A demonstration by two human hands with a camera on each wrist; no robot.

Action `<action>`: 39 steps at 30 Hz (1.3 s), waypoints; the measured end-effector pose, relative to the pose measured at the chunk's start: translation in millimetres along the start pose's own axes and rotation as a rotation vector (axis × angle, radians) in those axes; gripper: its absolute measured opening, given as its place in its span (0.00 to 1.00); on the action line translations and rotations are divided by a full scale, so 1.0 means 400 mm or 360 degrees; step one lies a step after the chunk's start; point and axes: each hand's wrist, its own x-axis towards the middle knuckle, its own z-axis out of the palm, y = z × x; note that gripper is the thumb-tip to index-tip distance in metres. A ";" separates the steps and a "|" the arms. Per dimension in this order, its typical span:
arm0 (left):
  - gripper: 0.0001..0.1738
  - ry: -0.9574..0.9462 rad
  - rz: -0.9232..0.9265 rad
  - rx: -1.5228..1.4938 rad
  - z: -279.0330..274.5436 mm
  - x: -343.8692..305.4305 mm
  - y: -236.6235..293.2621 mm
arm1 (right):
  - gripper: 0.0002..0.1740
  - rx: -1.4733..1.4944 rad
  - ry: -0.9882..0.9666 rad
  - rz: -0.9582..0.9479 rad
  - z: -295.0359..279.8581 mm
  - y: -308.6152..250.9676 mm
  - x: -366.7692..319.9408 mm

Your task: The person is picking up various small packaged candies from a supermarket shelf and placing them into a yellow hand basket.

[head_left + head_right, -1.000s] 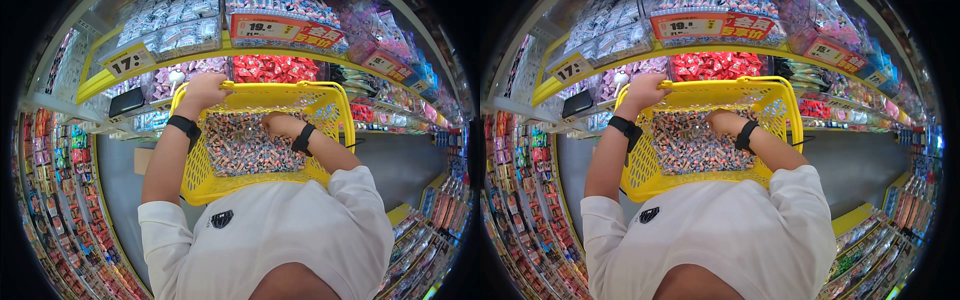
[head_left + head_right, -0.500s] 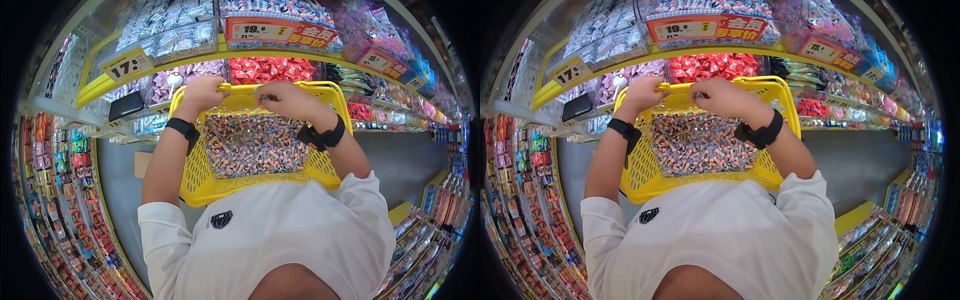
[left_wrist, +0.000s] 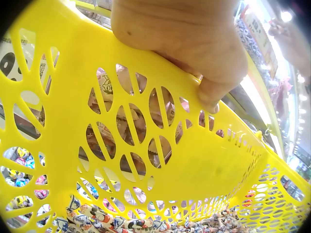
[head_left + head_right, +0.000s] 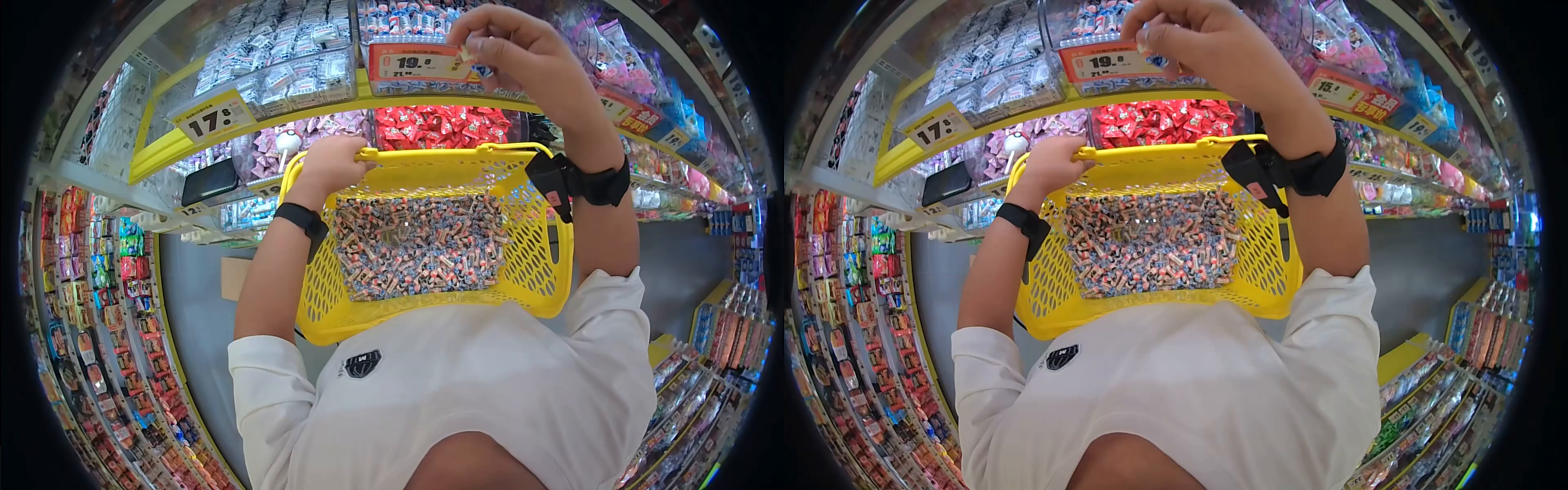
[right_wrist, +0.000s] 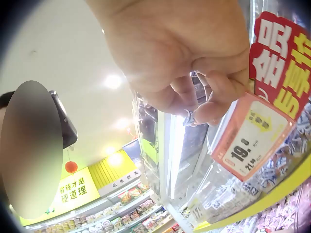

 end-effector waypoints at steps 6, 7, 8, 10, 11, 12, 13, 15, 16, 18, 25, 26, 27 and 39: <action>0.17 0.0007 -0.0009 -0.0009 -0.003 -0.002 0.003 | 0.09 -0.0151 -0.0120 0.0113 -0.062 -0.008 0.132; 0.17 -0.0004 -0.0014 -0.0008 -0.005 -0.001 0.004 | 0.09 -0.0275 -0.0126 0.0104 -0.070 0.000 0.152; 0.17 0.0002 -0.0010 -0.0007 -0.004 -0.002 0.005 | 0.10 -0.0202 -0.0132 0.0157 -0.075 0.008 0.166; 0.17 0.0019 -0.0005 -0.0003 -0.004 -0.003 0.004 | 0.10 -0.0256 -0.0075 0.0232 -0.086 0.022 0.206; 0.17 0.0020 -0.0004 -0.0007 -0.005 -0.004 0.005 | 0.10 -0.0282 -0.0047 0.0270 -0.093 0.030 0.226; 0.17 0.0021 -0.0004 -0.0012 -0.006 -0.004 0.005 | 0.11 -0.0297 -0.0060 0.0276 -0.104 0.041 0.245; 0.17 0.0021 -0.0003 -0.0016 -0.006 -0.005 0.006 | 0.11 -0.0313 -0.0072 0.0282 -0.120 0.054 0.261; 0.17 0.0013 -0.0001 -0.0019 -0.012 -0.005 0.009 | 0.13 -0.0344 -0.0097 0.0295 -0.151 0.086 0.291; 0.17 0.0009 0.0000 -0.0020 -0.014 -0.006 0.010 | 0.14 -0.0218 -0.0054 0.0303 -0.154 0.107 0.302; 0.17 0.0009 -0.0004 -0.0009 -0.011 -0.005 0.009 | 0.13 -0.0491 -0.0104 0.0306 -0.166 0.111 0.332; 0.17 0.0025 0.0002 -0.0005 -0.014 -0.007 0.011 | 0.10 -0.0921 -0.0145 0.0164 -0.156 0.091 0.358; 0.18 0.0020 0.0000 -0.0003 -0.014 -0.007 0.012 | 0.10 -0.0996 -0.0159 0.0193 -0.157 0.091 0.366; 0.18 0.0017 -0.0001 0.0000 -0.015 -0.007 0.012 | 0.09 -0.1076 -0.0182 0.0230 -0.157 0.088 0.374; 0.18 0.0004 -0.0009 0.0003 -0.012 -0.004 0.008 | 0.06 -0.1156 -0.0507 0.0842 -0.139 0.239 0.507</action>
